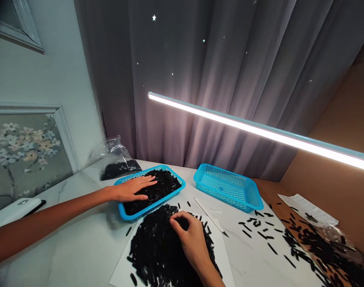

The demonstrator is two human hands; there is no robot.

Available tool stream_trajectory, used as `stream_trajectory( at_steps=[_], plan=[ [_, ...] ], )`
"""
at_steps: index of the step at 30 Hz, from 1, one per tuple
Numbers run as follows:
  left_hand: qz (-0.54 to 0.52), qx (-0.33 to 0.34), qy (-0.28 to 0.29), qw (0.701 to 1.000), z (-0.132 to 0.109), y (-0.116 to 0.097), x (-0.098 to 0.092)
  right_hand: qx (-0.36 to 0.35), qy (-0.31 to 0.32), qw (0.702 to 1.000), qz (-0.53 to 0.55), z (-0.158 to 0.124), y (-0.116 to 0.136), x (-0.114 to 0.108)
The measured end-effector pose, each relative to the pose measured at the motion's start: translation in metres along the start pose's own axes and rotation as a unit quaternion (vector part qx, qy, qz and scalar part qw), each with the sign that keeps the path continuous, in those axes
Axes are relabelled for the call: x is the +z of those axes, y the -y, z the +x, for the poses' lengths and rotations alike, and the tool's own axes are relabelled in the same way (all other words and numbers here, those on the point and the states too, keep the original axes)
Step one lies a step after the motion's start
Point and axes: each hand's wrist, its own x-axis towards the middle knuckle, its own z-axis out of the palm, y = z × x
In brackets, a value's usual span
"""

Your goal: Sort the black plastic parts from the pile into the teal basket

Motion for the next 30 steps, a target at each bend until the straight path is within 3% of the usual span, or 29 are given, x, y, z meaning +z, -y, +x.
stream_trajectory(
  at_steps=[3,6,10,13,16,22,30],
  plan=[
    [0.005,-0.026,-0.015,1.000,-0.004,0.003,0.000,0.010,-0.002,1.000,0.024,-0.001,0.001,0.001],
    [0.007,-0.045,-0.058,0.997,-0.003,-0.014,-0.003,0.035,-0.009,0.997,0.069,-0.002,0.004,0.001],
    [0.002,-0.022,-0.137,0.990,-0.004,-0.074,0.003,0.111,-0.024,0.977,0.180,-0.004,0.007,0.002],
    [-0.009,0.066,-0.159,0.985,-0.002,-0.121,0.017,0.166,-0.043,0.943,0.286,-0.003,0.009,0.002],
    [-0.058,0.134,-0.177,0.973,0.010,-0.146,0.036,0.203,-0.071,0.905,0.368,-0.001,0.010,0.002],
    [-0.132,0.142,-0.212,0.958,0.039,-0.153,0.061,0.242,-0.100,0.865,0.429,-0.001,0.013,0.002],
    [-0.205,0.083,-0.224,0.949,0.046,-0.161,0.063,0.246,-0.096,0.863,0.431,-0.007,0.019,0.003]
  ],
)
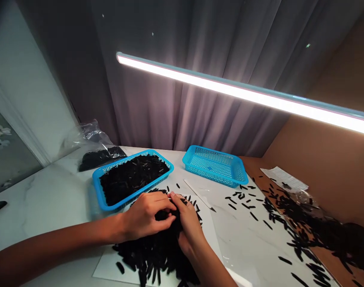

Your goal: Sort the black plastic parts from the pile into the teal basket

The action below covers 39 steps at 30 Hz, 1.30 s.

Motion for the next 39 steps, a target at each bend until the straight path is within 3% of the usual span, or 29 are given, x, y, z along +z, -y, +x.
stream_trajectory(
  at_steps=[4,8,13,19,32,39],
  plan=[
    [-0.099,-0.104,-0.002,0.990,0.005,0.002,-0.008,0.027,-0.001,1.000,0.004,0.002,-0.002,0.000],
    [-0.236,-0.236,0.000,0.943,0.012,0.014,-0.013,0.057,0.011,0.998,0.001,0.004,0.000,-0.002],
    [-0.316,-0.303,-0.009,0.899,0.013,0.019,-0.015,0.038,0.025,0.997,-0.058,0.004,0.004,-0.002],
    [-0.384,-0.334,-0.036,0.860,0.013,0.009,-0.021,0.010,0.022,0.995,-0.092,0.004,0.005,-0.002],
    [-0.352,-0.344,-0.084,0.866,0.007,0.008,-0.016,-0.083,-0.008,0.980,-0.179,0.002,0.005,-0.005],
    [-0.361,-0.352,-0.084,0.860,0.012,0.005,-0.023,-0.084,0.007,0.978,-0.192,0.001,0.008,-0.004]
  ],
)
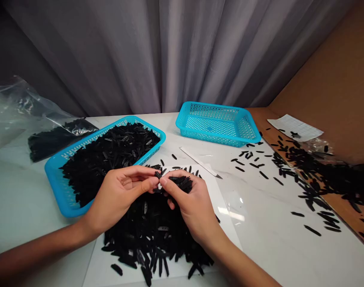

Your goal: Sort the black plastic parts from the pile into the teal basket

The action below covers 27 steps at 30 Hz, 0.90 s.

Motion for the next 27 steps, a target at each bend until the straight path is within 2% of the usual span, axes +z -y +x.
stream_trajectory(
  at_steps=[8,16,22,27],
  plan=[
    [0.000,-0.012,0.007,1.000,0.001,-0.011,-0.002,0.008,0.013,1.000,-0.005,-0.001,0.003,-0.004],
    [-0.014,-0.018,0.014,1.000,-0.001,-0.012,-0.003,0.008,0.009,1.000,-0.021,-0.002,0.006,-0.004],
    [-0.015,-0.011,0.011,1.000,0.000,-0.010,-0.004,0.042,0.046,0.998,-0.003,-0.002,0.007,-0.005],
    [-0.008,-0.003,0.014,1.000,0.002,-0.009,-0.005,0.033,0.052,0.998,-0.027,-0.003,0.007,-0.006]
  ],
)
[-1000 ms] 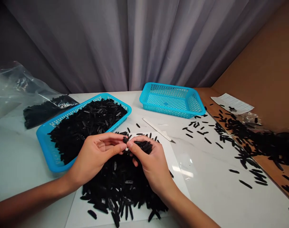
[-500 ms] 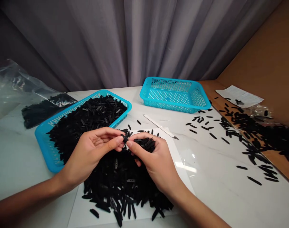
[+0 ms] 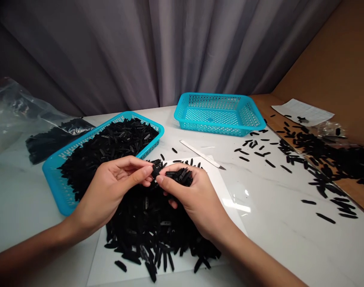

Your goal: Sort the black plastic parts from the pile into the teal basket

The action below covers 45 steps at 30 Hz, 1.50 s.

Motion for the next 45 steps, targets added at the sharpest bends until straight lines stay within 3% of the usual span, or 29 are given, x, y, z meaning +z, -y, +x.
stream_trajectory(
  at_steps=[14,31,36,45],
  plan=[
    [0.023,-0.020,0.047,0.998,0.001,-0.001,-0.002,0.003,-0.013,0.999,-0.043,-0.001,-0.001,-0.001],
    [0.056,-0.041,0.033,0.997,0.002,-0.006,-0.005,0.036,-0.003,0.999,-0.006,-0.003,0.001,0.000],
    [0.082,0.012,0.007,0.997,0.001,-0.009,-0.004,0.031,-0.004,0.999,-0.017,-0.004,-0.001,-0.001],
    [0.171,0.101,-0.002,0.980,-0.004,-0.011,-0.004,-0.055,-0.077,0.989,-0.116,-0.008,0.009,0.003]
  ],
)
